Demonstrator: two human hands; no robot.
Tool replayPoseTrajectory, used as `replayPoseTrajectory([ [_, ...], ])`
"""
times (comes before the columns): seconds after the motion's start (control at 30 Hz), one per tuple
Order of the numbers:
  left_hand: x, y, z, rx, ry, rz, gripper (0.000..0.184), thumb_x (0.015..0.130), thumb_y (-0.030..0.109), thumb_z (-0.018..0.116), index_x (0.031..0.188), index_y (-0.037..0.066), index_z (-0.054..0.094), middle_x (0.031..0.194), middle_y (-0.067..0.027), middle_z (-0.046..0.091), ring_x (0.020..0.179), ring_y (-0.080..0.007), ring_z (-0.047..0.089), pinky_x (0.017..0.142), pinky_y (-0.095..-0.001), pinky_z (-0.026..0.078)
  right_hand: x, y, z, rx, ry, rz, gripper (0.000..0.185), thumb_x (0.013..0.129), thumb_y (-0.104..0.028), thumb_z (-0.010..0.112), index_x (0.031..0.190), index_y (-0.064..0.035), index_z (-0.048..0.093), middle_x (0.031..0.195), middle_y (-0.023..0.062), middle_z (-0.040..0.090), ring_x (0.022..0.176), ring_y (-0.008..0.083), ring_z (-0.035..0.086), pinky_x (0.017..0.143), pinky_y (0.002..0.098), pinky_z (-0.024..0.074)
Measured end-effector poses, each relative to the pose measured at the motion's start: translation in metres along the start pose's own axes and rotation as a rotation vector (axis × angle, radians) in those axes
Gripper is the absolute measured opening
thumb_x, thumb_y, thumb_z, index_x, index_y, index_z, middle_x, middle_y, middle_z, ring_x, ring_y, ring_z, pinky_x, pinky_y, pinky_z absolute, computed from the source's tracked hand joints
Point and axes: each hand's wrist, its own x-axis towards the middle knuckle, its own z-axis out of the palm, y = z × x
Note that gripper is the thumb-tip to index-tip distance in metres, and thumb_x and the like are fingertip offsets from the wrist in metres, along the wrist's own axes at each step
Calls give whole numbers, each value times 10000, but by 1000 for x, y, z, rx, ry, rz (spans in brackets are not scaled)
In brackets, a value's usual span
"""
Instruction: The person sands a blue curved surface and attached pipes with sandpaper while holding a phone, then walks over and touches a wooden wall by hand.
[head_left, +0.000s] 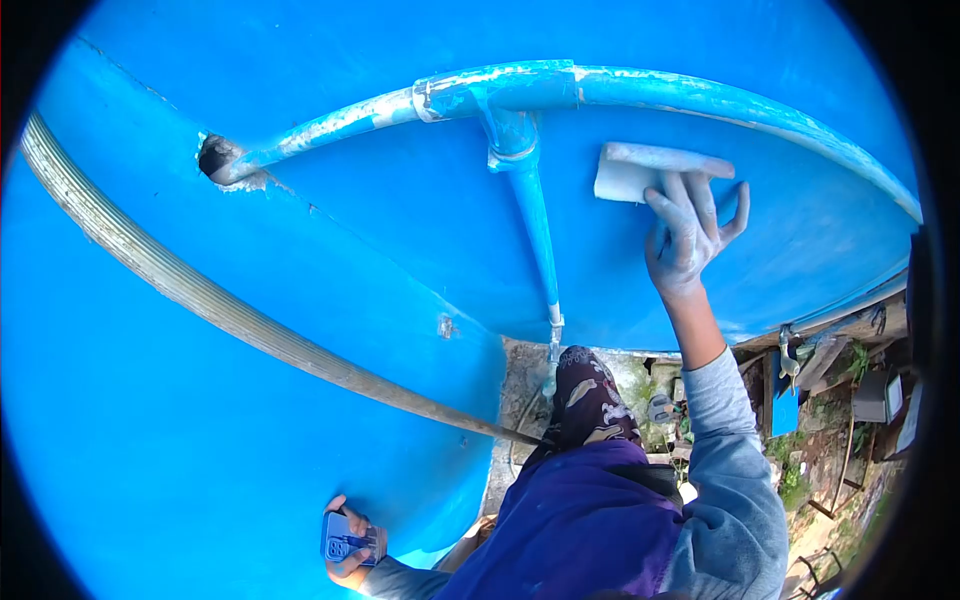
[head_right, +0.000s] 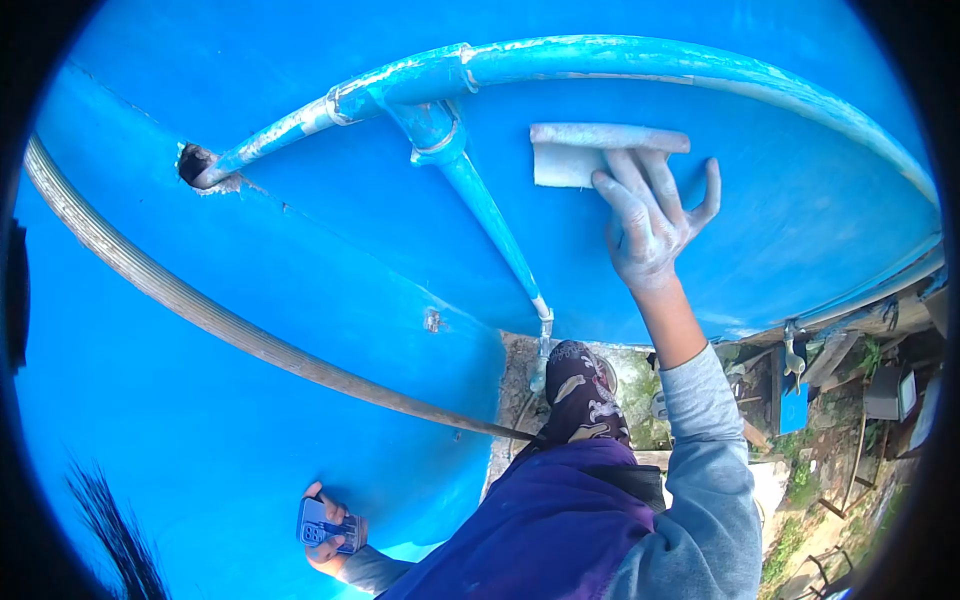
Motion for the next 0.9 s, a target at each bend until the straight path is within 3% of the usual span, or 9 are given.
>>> replayPoseTrajectory([
  [0.1, -6, 4, -1, -4, -4, 4, 916, 578, 17, 727, 1413, -10, 350, 886, -60, 454, 827, -186, 503, 741, -345, 443, -71, -22, 2, -29, -270, -172, 126, 884, -279, 650, 973, -364, 624, 1159, -179, 687, 1106, 61, 620, 1193, 507, 107],
  [0.2, -12, 1, -2, -3, -1, 19, 915, 580, 12, 725, 1414, -9, 349, 889, -61, 455, 831, -188, 505, 744, -350, 447, -54, -11, 4, -104, -221, -250, 129, 895, -265, 640, 970, -367, 616, 1168, -196, 680, 1110, 54, 615, 1201, 499, 100],
  [0.3, -13, -1, -12, 31, -27, 23, 919, 580, 5, 725, 1417, -7, 345, 895, -63, 455, 834, -191, 505, 746, -354, 450, 32, -24, 1, -127, -71, -88, 176, 891, -201, 621, 1005, -336, 627, 1166, -144, 695, 1109, 88, 627, 1174, 514, 140],
  [0.4, -9, -2, -20, 56, -69, 19, 922, 580, 0, 724, 1419, -5, 342, 899, -65, 455, 838, -193, 505, 747, -358, 452, 43, -20, 13, -48, 9, -66, 196, 890, -178, 609, 1022, -322, 627, 1139, -123, 707, 1107, 102, 632, 1157, 521, 171],
  [0.47, -11, -4, -22, 49, -55, 25, 935, 577, -6, 727, 1424, -7, 332, 906, -63, 454, 842, -195, 503, 754, -365, 455, -3, -24, 13, -14, -6, -101, 191, 898, -194, 615, 1025, -334, 641, 1126, -133, 710, 1104, 93, 629, 1160, 519, 183],
  [0.53, -9, -2, -19, 49, -62, 25, 938, 576, -9, 725, 1426, -8, 328, 906, -61, 455, 843, -195, 503, 755, -366, 455, -47, -25, 7, -26, -178, -97, 180, 900, -210, 628, 1007, -350, 661, 1128, -141, 707, 1105, 84, 626, 1172, 512, 173],
  [0.63, -11, -7, -26, 51, -73, 35, 941, 572, -13, 721, 1426, -11, 325, 907, -58, 457, 842, -195, 501, 751, -368, 453, -35, -17, -4, -120, -208, -218, 159, 910, -240, 623, 994, -362, 681, 1128, -148, 706, 1104, 73, 622, 1181, 501, 168],
  [0.8, -8, -5, -28, 124, -110, 29, 943, 562, -11, 720, 1420, -15, 329, 909, -60, 460, 838, -193, 498, 734, -362, 447, 74, -24, -19, -198, -83, -100, 243, 905, -254, 624, 1097, -381, 700, 1116, -164, 708, 1104, 69, 619, 1188, 484, 162],
  [0.9, -10, -6, -32, 91, -74, 35, 945, 560, -7, 722, 1419, -13, 330, 910, -61, 458, 833, -191, 497, 738, -355, 443, 7, -19, -1, -86, -114, -95, 265, 907, -279, 615, 1132, -390, 699, 1107, -167, 710, 1102, 75, 620, 1191, 482, 157],
])
